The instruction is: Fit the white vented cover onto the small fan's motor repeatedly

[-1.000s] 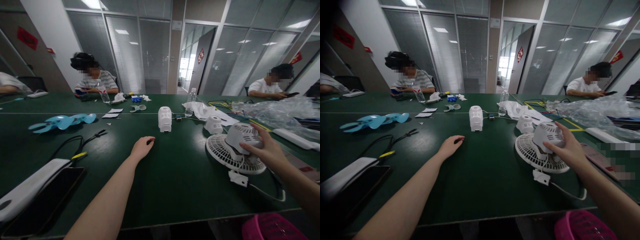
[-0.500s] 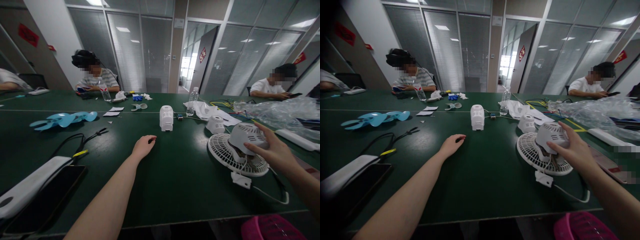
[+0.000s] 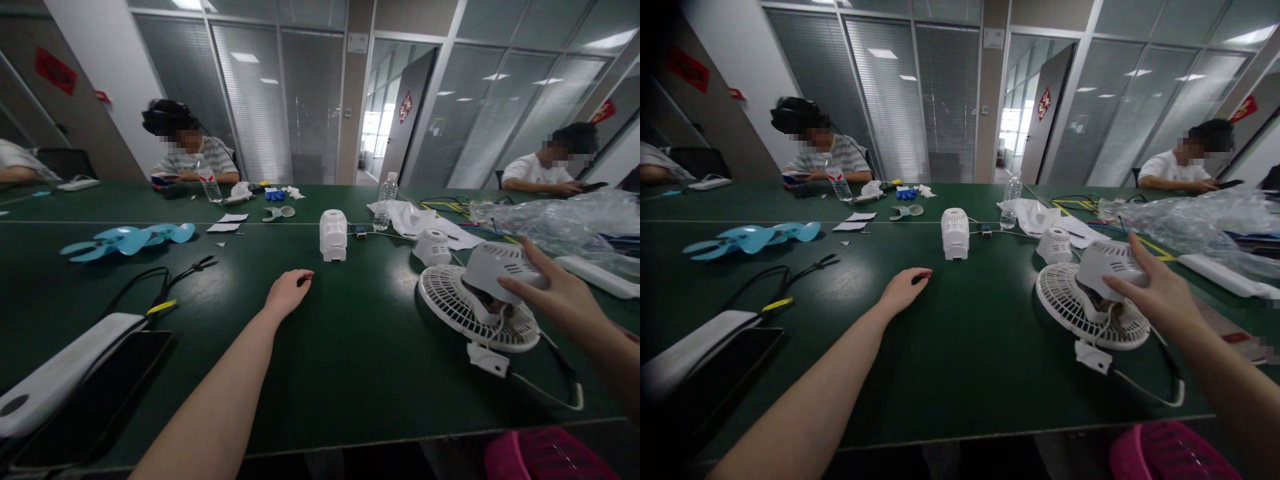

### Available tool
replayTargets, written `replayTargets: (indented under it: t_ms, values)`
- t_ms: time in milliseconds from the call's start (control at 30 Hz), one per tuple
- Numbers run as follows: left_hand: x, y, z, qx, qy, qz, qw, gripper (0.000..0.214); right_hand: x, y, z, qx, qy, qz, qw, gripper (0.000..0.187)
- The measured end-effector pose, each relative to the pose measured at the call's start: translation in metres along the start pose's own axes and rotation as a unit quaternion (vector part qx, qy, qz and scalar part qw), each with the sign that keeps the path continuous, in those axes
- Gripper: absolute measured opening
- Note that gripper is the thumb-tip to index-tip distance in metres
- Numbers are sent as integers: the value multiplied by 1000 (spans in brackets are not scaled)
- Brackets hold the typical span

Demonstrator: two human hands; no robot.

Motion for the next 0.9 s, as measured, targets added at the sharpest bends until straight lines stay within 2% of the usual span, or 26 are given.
replayTargets:
  t_ms: [100,267,367,533,633,767,900]
  values:
    - [0,0,0,2,1,-6,1000,32,-8,-3,-7,-5,49,47,998,89]
    - [1,0,0,5,0,-10,1000,33,0,1,-26,-41,61,47,996,87]
    - [2,0,1,8,1,-12,1000,33,13,14,-34,-68,38,-5,997,86]
    - [2,1,2,9,3,-13,1000,33,45,50,-40,-141,-3,-152,978,80]
    - [1,1,2,9,1,-11,1000,33,52,79,-26,-114,-48,-154,980,79]
    - [-1,1,1,4,-5,-8,1000,33,51,119,16,3,-69,-116,991,77]
    - [-1,1,1,4,-9,-8,1000,33,43,151,53,60,-61,-90,992,79]
Point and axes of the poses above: each hand's wrist, its own y-axis towards the middle knuckle, its own z-axis out of the palm, x = y × z, the point moved 7 cm from there along y, towards the middle knuckle, and after that the axes turned 15 degrees about -z, right-handed, at the moved point
